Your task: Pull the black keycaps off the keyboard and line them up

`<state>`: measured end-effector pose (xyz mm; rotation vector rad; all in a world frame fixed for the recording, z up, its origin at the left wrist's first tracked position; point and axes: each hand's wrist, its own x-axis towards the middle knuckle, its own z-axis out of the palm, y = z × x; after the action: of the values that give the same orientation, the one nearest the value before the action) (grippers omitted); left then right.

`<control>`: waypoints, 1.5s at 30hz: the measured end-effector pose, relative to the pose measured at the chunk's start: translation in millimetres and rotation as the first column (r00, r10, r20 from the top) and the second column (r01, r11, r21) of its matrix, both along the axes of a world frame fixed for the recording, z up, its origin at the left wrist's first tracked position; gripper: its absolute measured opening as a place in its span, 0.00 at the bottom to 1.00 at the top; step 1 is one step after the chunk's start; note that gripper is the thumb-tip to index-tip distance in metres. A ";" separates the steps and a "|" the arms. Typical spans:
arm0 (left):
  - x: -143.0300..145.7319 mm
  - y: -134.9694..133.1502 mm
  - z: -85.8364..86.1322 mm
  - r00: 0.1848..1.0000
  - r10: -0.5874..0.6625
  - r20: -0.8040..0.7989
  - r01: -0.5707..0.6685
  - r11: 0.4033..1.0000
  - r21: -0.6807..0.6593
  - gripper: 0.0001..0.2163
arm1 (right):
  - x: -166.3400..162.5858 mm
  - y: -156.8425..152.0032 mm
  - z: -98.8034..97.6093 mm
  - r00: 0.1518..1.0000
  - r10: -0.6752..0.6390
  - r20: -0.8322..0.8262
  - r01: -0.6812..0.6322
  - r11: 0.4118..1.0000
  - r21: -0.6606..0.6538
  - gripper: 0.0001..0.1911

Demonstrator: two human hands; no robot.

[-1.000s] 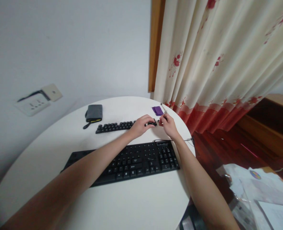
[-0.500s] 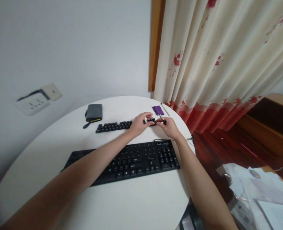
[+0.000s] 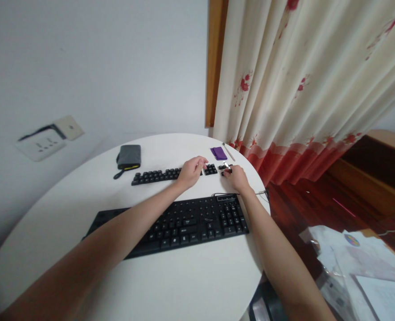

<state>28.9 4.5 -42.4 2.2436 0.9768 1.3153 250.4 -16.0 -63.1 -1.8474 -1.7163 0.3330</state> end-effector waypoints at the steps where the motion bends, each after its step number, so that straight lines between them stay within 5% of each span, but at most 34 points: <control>1: -0.2 0.0 0.0 1.000 0.003 -0.002 -0.003 1.000 -0.001 0.17 | -0.1 -0.6 1.0 1.000 -0.008 0.003 0.008 1.000 0.000 0.10; 45: 1.6 -2.8 1.9 0.999 -0.031 -0.042 0.031 0.999 -0.022 0.17 | -19.2 -4.2 6.9 0.967 -0.249 0.058 0.253 0.962 -0.098 0.08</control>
<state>30.5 1.7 -40.5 2.2703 0.9618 1.2437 231.3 -20.3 -56.2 -2.1359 -1.4939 0.2842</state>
